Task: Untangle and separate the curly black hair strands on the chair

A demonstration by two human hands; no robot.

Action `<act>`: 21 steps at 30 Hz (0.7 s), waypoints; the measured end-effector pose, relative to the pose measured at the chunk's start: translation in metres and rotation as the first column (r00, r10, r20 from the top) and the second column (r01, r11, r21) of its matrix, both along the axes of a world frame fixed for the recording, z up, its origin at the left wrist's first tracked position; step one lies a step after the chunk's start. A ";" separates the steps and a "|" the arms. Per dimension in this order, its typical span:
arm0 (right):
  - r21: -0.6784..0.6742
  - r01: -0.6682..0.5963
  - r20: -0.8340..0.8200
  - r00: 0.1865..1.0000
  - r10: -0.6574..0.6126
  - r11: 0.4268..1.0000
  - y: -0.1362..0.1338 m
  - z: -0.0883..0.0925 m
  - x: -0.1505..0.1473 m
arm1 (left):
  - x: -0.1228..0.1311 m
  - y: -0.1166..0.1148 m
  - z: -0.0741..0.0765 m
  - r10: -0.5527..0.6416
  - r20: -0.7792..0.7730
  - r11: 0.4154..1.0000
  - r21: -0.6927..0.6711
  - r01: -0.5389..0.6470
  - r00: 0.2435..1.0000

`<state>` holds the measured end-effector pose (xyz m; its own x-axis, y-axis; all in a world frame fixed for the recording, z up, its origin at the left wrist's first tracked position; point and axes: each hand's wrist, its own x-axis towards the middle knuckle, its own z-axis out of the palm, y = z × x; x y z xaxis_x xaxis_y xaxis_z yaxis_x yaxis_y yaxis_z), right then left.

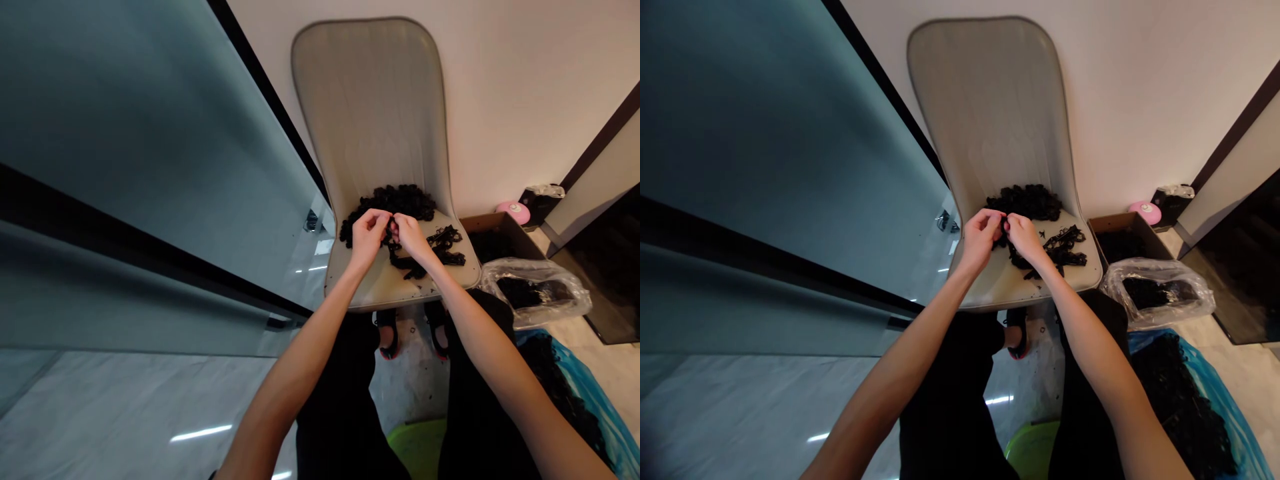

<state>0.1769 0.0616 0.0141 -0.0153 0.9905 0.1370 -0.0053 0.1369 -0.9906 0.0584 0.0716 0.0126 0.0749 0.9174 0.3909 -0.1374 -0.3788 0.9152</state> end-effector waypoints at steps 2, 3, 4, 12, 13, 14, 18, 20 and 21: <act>0.009 0.013 -0.006 1.000 -0.013 1.000 -0.002 0.003 0.003 | 0.002 -0.006 0.006 0.003 -0.011 1.000 0.022 -0.003 1.000; 0.013 0.011 0.013 1.000 -0.011 1.000 -0.004 0.004 0.005 | 0.004 -0.009 0.009 0.000 -0.019 0.999 0.035 0.000 1.000; 0.019 -0.001 0.048 0.999 0.000 1.000 -0.005 0.005 0.007 | 0.005 -0.012 0.011 -0.003 -0.030 0.999 0.052 0.004 1.000; 0.116 -0.112 0.057 0.993 0.106 0.987 -0.012 0.012 0.009 | 0.007 -0.018 0.015 -0.040 -0.024 0.997 0.071 0.042 0.999; 0.121 -0.128 0.049 0.991 0.123 0.984 -0.013 0.013 0.009 | 0.006 -0.018 0.016 -0.036 -0.035 0.997 0.070 0.038 0.999; 0.127 -0.139 0.047 0.990 0.135 0.982 -0.014 0.015 0.010 | 0.005 -0.019 0.017 -0.028 -0.047 0.997 0.074 0.031 0.999; 0.143 -0.152 0.107 0.985 0.138 0.978 -0.016 0.018 0.014 | 0.001 -0.023 0.021 -0.038 -0.062 0.995 0.091 0.043 0.997; 0.142 -0.135 0.134 0.984 0.117 0.981 -0.017 0.018 0.014 | 0.000 -0.023 0.022 -0.074 -0.052 0.993 0.085 0.079 0.996; 0.143 -0.120 0.132 0.986 0.101 0.982 -0.017 0.017 0.013 | 0.000 -0.023 0.022 -0.095 -0.044 0.992 0.080 0.098 0.995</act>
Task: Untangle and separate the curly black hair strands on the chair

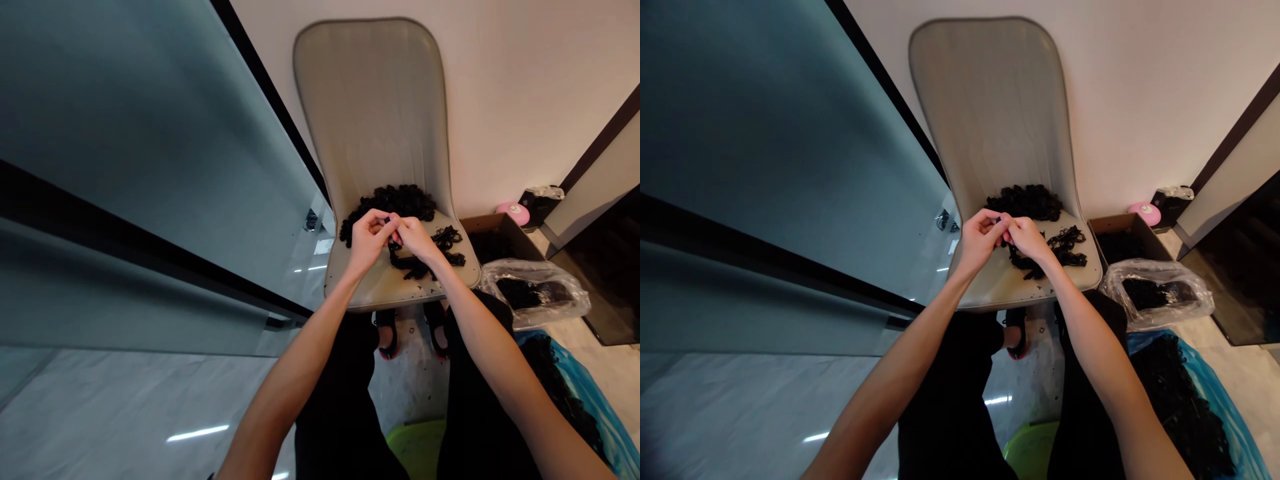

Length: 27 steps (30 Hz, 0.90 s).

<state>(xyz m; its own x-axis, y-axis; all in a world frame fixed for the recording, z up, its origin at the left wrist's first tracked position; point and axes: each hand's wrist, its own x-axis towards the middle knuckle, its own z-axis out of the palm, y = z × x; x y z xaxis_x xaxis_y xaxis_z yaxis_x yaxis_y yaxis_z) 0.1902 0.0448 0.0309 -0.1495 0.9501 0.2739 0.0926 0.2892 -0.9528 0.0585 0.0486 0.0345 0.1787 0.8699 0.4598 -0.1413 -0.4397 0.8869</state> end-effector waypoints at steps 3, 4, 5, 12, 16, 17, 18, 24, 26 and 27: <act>-0.003 0.076 -0.099 0.992 -0.076 0.997 -0.001 -0.005 -0.009 | 0.004 0.002 -0.003 -0.027 0.045 0.999 -0.017 0.028 0.999; -0.013 0.104 -0.153 0.983 -0.104 0.995 -0.001 -0.006 -0.014 | 0.006 0.002 -0.004 -0.020 0.065 0.999 -0.028 0.022 0.998; -0.031 0.131 -0.210 0.969 -0.134 0.991 -0.001 -0.007 -0.018 | 0.009 0.003 -0.005 -0.005 0.091 0.999 -0.045 0.009 0.996; -0.122 0.205 -0.443 0.865 -0.237 0.971 0.006 -0.001 -0.020 | 0.005 0.013 0.005 0.146 0.520 0.928 -0.367 0.066 0.842; -0.061 0.176 -0.277 0.943 -0.187 0.982 0.006 -0.003 -0.010 | -0.007 0.019 0.007 0.109 0.568 0.881 -0.435 0.185 0.816; -0.048 0.173 -0.218 0.959 -0.180 0.984 0.005 -0.005 -0.009 | -0.008 0.020 0.006 0.093 0.557 0.877 -0.438 0.197 0.825; -0.032 0.174 -0.155 0.972 -0.177 0.984 0.004 -0.007 -0.008 | -0.008 0.021 0.004 0.074 0.533 0.876 -0.438 0.200 0.843; 0.029 0.152 0.147 0.977 -0.154 0.988 0.004 -0.016 -0.003 | -0.006 0.023 -0.010 0.019 0.235 0.953 -0.298 0.053 0.972; 0.039 0.162 0.225 0.960 -0.167 0.986 0.005 -0.017 0.001 | -0.007 0.024 -0.013 0.046 0.141 0.976 -0.219 -0.014 0.989; 0.053 0.168 0.266 0.948 -0.176 0.984 0.006 -0.018 0.003 | -0.007 0.025 -0.015 0.056 0.111 0.981 -0.189 -0.034 0.992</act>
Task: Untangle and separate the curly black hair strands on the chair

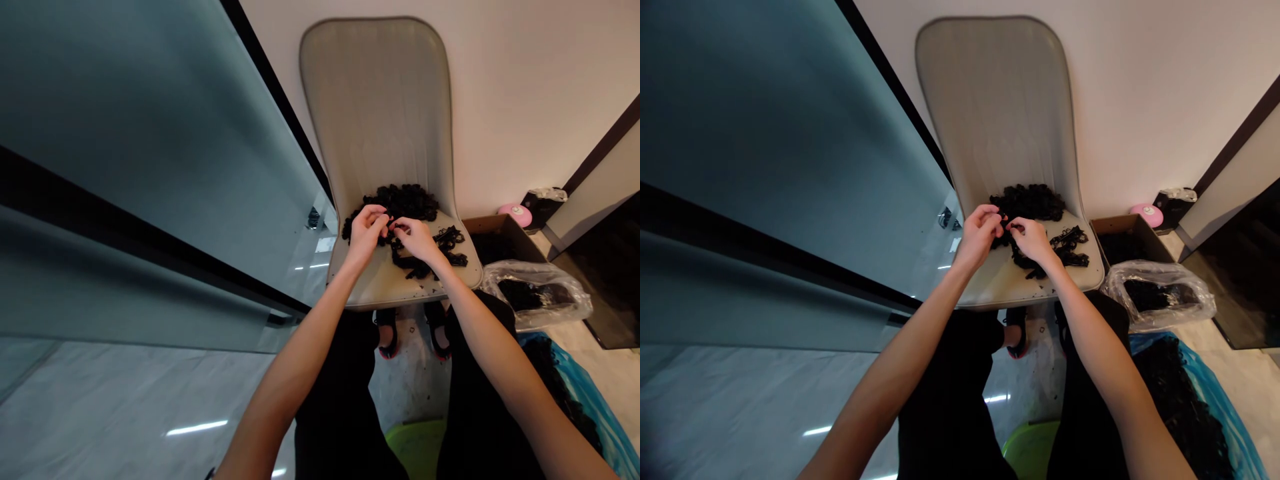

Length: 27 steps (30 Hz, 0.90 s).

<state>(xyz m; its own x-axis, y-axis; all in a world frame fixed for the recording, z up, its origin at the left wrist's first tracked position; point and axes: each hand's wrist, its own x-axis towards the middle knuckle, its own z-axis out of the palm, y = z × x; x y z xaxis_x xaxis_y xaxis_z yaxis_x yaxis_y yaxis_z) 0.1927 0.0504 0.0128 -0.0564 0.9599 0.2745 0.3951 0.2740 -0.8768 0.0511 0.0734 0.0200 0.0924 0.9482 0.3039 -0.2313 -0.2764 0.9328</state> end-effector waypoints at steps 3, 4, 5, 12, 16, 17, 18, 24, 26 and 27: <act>0.026 0.026 0.083 0.996 -0.028 0.999 0.001 -0.001 0.004 | -0.003 0.001 -0.002 0.009 -0.046 0.998 0.061 -0.006 0.999; 0.031 0.038 0.082 0.996 -0.041 0.999 0.001 -0.001 0.005 | -0.004 0.001 -0.002 0.009 -0.054 0.997 0.077 -0.004 0.999; 0.031 0.053 0.063 0.997 -0.054 0.998 0.001 0.000 0.005 | -0.005 0.000 -0.002 0.011 -0.061 0.996 0.091 -0.006 0.998; -0.071 0.022 -0.250 0.967 -0.039 0.997 0.003 0.006 0.003 | -0.008 -0.002 0.001 0.052 -0.102 0.992 0.116 -0.040 0.993; -0.076 -0.017 -0.304 0.953 -0.007 0.997 0.001 0.009 0.001 | -0.008 -0.003 -0.001 0.043 -0.146 0.994 0.103 -0.028 0.988; -0.065 -0.018 -0.299 0.954 -0.003 0.998 0.001 0.009 0.001 | -0.008 -0.003 -0.002 0.037 -0.158 0.994 0.103 -0.021 0.987; -0.055 -0.018 -0.289 0.957 0.001 0.998 0.001 0.009 0.001 | -0.008 -0.002 -0.003 0.032 -0.165 0.994 0.104 -0.015 0.986; -0.054 -0.026 -0.270 0.963 0.010 0.998 0.001 0.011 0.004 | -0.009 0.004 -0.006 0.031 -0.054 0.999 -0.033 -0.033 0.998; -0.051 -0.025 -0.242 0.970 0.012 0.998 0.000 0.012 0.005 | -0.010 0.007 -0.007 0.020 0.029 0.992 -0.122 -0.016 0.999; -0.044 -0.018 -0.211 0.977 0.008 0.999 0.000 0.011 0.005 | -0.011 0.008 -0.006 0.011 0.066 0.987 -0.159 0.000 0.998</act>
<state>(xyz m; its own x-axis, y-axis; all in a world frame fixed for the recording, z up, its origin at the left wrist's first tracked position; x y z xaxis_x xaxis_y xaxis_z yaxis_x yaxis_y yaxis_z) 0.1976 0.0504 0.0243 -0.0144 0.9712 0.2377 0.1964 0.2359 -0.9517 0.0400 0.0811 0.0135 0.0720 0.9853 0.1546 -0.2934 -0.1273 0.9475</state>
